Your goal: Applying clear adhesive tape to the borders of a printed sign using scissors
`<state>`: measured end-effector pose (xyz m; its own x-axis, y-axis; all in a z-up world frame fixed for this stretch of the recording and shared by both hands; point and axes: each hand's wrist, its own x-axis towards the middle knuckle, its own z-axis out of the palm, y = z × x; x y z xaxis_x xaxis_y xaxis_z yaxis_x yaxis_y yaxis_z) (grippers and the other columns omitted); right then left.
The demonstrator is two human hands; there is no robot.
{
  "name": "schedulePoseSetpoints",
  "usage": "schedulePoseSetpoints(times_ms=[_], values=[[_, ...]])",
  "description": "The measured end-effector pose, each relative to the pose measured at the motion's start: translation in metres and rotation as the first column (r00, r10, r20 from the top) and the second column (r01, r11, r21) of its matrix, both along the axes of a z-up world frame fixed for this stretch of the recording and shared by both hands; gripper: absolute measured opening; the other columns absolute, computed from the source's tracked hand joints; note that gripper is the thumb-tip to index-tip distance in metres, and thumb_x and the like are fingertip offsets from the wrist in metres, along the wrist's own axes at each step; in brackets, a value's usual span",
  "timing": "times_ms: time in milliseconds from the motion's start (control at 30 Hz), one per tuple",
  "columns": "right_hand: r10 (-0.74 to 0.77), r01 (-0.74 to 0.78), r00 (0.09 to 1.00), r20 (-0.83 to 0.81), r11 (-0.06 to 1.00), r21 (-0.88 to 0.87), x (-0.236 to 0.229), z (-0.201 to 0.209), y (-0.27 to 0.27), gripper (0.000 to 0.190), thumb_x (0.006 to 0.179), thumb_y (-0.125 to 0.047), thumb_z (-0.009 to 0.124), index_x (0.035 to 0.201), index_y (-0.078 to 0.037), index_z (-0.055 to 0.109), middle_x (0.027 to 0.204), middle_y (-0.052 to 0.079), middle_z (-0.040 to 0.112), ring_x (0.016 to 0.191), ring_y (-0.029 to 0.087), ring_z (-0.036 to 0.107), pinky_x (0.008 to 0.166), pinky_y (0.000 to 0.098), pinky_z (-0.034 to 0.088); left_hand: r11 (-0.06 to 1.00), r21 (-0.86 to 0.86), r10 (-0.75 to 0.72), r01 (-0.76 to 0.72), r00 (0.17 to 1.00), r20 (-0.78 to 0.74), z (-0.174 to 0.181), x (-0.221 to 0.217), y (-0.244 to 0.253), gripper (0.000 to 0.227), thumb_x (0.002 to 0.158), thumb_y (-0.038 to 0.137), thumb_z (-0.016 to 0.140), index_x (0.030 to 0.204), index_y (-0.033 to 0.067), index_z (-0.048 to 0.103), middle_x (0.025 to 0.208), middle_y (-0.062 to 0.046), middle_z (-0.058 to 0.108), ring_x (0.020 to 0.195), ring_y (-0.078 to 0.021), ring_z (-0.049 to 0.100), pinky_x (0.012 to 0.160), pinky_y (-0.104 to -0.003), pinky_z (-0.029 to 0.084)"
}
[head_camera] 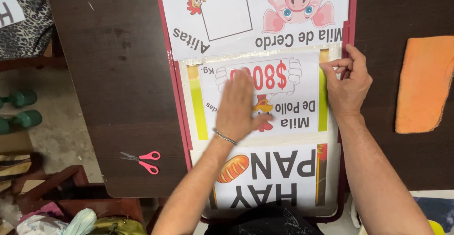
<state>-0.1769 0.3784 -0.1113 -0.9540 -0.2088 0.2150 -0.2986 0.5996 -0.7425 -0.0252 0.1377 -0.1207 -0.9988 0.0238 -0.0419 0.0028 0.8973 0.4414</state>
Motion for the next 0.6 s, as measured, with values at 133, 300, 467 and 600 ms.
schedulePoseSetpoints(times_ms=[133, 300, 467, 600], values=[[0.005, -0.005, 1.0, -0.01, 1.0, 0.009, -0.001, -0.001, 0.001, 0.054, 0.097, 0.001, 0.089, 0.14, 0.007, 0.056, 0.096, 0.006, 0.073, 0.076, 0.015, 0.055, 0.071, 0.027, 0.045, 1.0, -0.006, 0.003, -0.004, 0.994, -0.107, 0.007, -0.014, 0.036, 0.117, 0.088, 0.084, 0.03, 0.157, -0.0104, 0.021, 0.167, -0.028, 0.02, 0.159, -0.0435, 0.02, 0.135, -0.051, 0.02], [0.019, -0.017, 0.999, -0.039, 0.999, 0.031, -0.003, -0.01, 0.008, 0.06, 0.097, -0.008, 0.092, 0.142, 0.006, 0.056, 0.093, 0.012, 0.076, 0.076, 0.022, 0.062, 0.065, 0.0293, 0.046, 0.978, 0.041, 0.207, -0.203, 0.968, -0.143, 0.006, -0.035, 0.056, 0.126, 0.074, 0.087, 0.049, 0.152, -0.0103, 0.034, 0.164, -0.031, 0.028, 0.157, -0.0435, 0.021, 0.132, -0.054, 0.012], [0.02, -0.02, 1.0, -0.024, 1.0, 0.02, -0.003, -0.004, 0.005, 0.06, 0.097, -0.005, 0.09, 0.144, 0.009, 0.054, 0.093, 0.014, 0.075, 0.075, 0.023, 0.061, 0.064, 0.0304, 0.045, 0.964, 0.055, 0.267, -0.262, 0.953, -0.146, 0.006, -0.046, 0.067, 0.126, 0.077, 0.088, 0.04, 0.153, -0.0114, 0.032, 0.165, -0.032, 0.025, 0.157, -0.0444, 0.019, 0.131, -0.054, 0.01], [0.01, -0.009, 1.0, -0.023, 1.0, 0.019, -0.003, -0.008, 0.007, 0.063, 0.096, -0.007, 0.09, 0.145, 0.008, 0.053, 0.091, 0.012, 0.075, 0.076, 0.022, 0.063, 0.064, 0.0294, 0.046, 0.953, 0.025, 0.302, -0.301, 0.947, -0.11, 0.008, -0.055, 0.075, 0.127, 0.076, 0.087, 0.044, 0.153, -0.0131, 0.031, 0.165, -0.033, 0.024, 0.158, -0.0454, 0.018, 0.131, -0.053, 0.011]])
